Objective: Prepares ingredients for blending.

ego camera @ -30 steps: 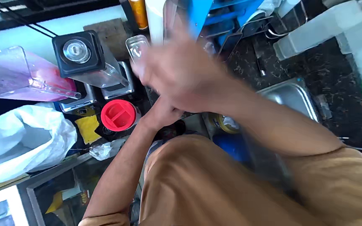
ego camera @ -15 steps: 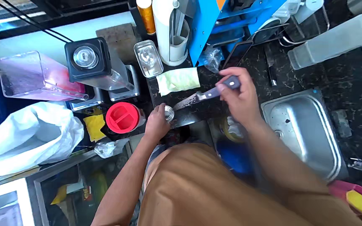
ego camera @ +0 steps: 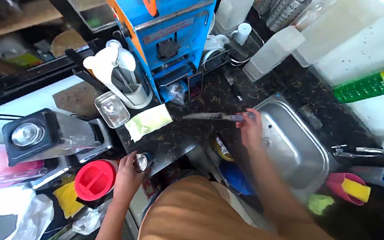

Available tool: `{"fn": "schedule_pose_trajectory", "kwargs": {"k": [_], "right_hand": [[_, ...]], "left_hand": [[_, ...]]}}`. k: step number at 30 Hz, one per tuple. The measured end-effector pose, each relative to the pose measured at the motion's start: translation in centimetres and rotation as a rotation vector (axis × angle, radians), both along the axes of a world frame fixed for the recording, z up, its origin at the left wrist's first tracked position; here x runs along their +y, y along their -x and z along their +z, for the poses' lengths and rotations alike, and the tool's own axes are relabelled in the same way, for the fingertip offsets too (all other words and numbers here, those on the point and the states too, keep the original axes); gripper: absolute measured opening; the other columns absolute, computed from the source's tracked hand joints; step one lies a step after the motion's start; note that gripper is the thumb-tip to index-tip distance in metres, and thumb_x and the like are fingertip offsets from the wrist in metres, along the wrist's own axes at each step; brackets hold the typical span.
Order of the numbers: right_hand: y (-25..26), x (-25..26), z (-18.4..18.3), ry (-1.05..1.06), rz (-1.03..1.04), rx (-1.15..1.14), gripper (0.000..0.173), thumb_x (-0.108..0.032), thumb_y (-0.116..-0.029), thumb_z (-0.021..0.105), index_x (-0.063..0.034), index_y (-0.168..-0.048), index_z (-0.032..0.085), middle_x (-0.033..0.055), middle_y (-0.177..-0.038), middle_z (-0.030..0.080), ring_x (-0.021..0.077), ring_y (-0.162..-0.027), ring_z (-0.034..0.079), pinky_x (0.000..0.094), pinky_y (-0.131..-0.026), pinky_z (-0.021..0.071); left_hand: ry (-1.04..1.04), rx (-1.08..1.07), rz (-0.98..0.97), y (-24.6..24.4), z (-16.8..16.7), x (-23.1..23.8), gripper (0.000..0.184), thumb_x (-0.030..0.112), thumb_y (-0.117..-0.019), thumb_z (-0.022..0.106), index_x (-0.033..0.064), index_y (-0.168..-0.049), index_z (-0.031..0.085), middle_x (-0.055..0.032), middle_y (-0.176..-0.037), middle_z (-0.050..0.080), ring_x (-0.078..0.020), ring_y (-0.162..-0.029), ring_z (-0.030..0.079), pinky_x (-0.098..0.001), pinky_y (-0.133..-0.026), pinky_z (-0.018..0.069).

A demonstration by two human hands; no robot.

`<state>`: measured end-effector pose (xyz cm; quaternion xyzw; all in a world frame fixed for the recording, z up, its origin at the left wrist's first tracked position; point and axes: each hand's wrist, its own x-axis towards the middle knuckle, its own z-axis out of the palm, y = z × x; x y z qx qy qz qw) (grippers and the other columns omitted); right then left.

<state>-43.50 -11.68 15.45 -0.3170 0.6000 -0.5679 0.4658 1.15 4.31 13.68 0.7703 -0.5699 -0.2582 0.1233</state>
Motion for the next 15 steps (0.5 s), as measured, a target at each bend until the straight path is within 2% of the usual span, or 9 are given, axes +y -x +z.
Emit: {"fn": "schedule_pose_trajectory", "kwargs": {"k": [2,4,6,8,10,12,14,15], "right_hand": [[3.1,-1.3,-3.2,-0.052,-0.255,-0.093,0.030,-0.011,-0.1074,0.048,-0.0031,-0.135,0.037,0.0129,-0.095,0.065,0.0187,-0.068,0.067,0.0340,-0.064,0.0598],[3.7,-3.3,-5.9,-0.080,-0.416,-0.177,0.030,-0.011,-0.1079,0.049,-0.0028,-0.133,0.036,0.0133,-0.093,0.062,0.0190,-0.068,0.068,0.0341,-0.066,0.0610],[2.5,-5.6,-7.9,-0.073,-0.404,-0.245,0.034,-0.011,-0.1076,0.050,-0.0030,-0.136,0.034,0.0144,-0.100,0.060,0.0196,-0.074,0.069,0.0356,-0.071,0.0620],[1.1,-7.8,-9.8,-0.047,-0.273,-0.175,0.043,-0.003,-0.1007,0.061,-0.0019,-0.136,0.036,0.0158,-0.106,0.062,0.0204,-0.081,0.070,0.0373,-0.075,0.0623],[0.2,-9.9,-11.2,-0.094,-0.128,0.093,0.054,-0.002,-0.0878,0.078,0.0013,-0.133,0.048,0.0190,-0.112,0.065,0.0242,-0.089,0.070,0.0412,-0.079,0.0615],[0.1,-11.5,-11.4,-0.172,0.011,0.529,0.051,-0.020,-0.0819,0.088,-0.0030,-0.125,0.065,0.0179,-0.115,0.071,0.0283,-0.104,0.069,0.0488,-0.094,0.0564],[0.7,-12.0,-11.0,-0.190,0.158,0.991,0.051,-0.046,-0.0811,0.085,-0.0141,-0.119,0.074,0.0152,-0.117,0.072,0.0348,-0.115,0.065,0.0595,-0.102,0.0493],[0.6,-11.9,-10.8,-0.183,0.216,1.143,0.054,-0.054,-0.0806,0.081,-0.0170,-0.120,0.075,0.0164,-0.121,0.070,0.0383,-0.119,0.062,0.0628,-0.105,0.0456]], "left_hand": [[0.003,-0.014,0.019,0.4,0.2,0.1,0.084,0.019,-0.0699,0.091,0.0087,-0.144,0.054,-0.0233,-0.133,0.061,-0.0416,-0.120,0.062,-0.0613,-0.099,0.0510],[0.021,-0.015,0.030,0.6,0.2,0.4,0.083,0.020,-0.0697,0.091,0.0079,-0.143,0.054,-0.0222,-0.131,0.062,-0.0405,-0.118,0.063,-0.0609,-0.099,0.0512],[0.052,-0.008,0.043,0.7,0.3,0.9,0.083,0.021,-0.0682,0.091,0.0081,-0.142,0.056,-0.0219,-0.130,0.063,-0.0396,-0.117,0.063,-0.0604,-0.098,0.0519],[0.068,-0.005,0.044,0.7,0.7,1.3,0.084,0.022,-0.0673,0.091,0.0085,-0.142,0.056,-0.0213,-0.128,0.063,-0.0392,-0.115,0.064,-0.0603,-0.098,0.0518],[0.072,-0.015,0.050,0.6,1.5,2.0,0.085,0.023,-0.0669,0.091,0.0088,-0.143,0.056,-0.0210,-0.129,0.063,-0.0391,-0.116,0.064,-0.0605,-0.098,0.0519],[0.077,0.002,0.076,0.6,2.7,2.5,0.086,0.022,-0.0679,0.090,0.0076,-0.144,0.053,-0.0202,-0.131,0.063,-0.0377,-0.118,0.064,-0.0593,-0.100,0.0513],[0.078,0.052,0.132,0.7,4.5,3.1,0.086,0.026,-0.0698,0.092,0.0080,-0.144,0.052,-0.0171,-0.128,0.065,-0.0325,-0.115,0.066,-0.0567,-0.099,0.0541],[0.078,0.073,0.163,0.4,5.4,3.7,0.085,0.030,-0.0713,0.092,0.0085,-0.143,0.052,-0.0150,-0.128,0.066,-0.0290,-0.114,0.067,-0.0540,-0.098,0.0555]]}}
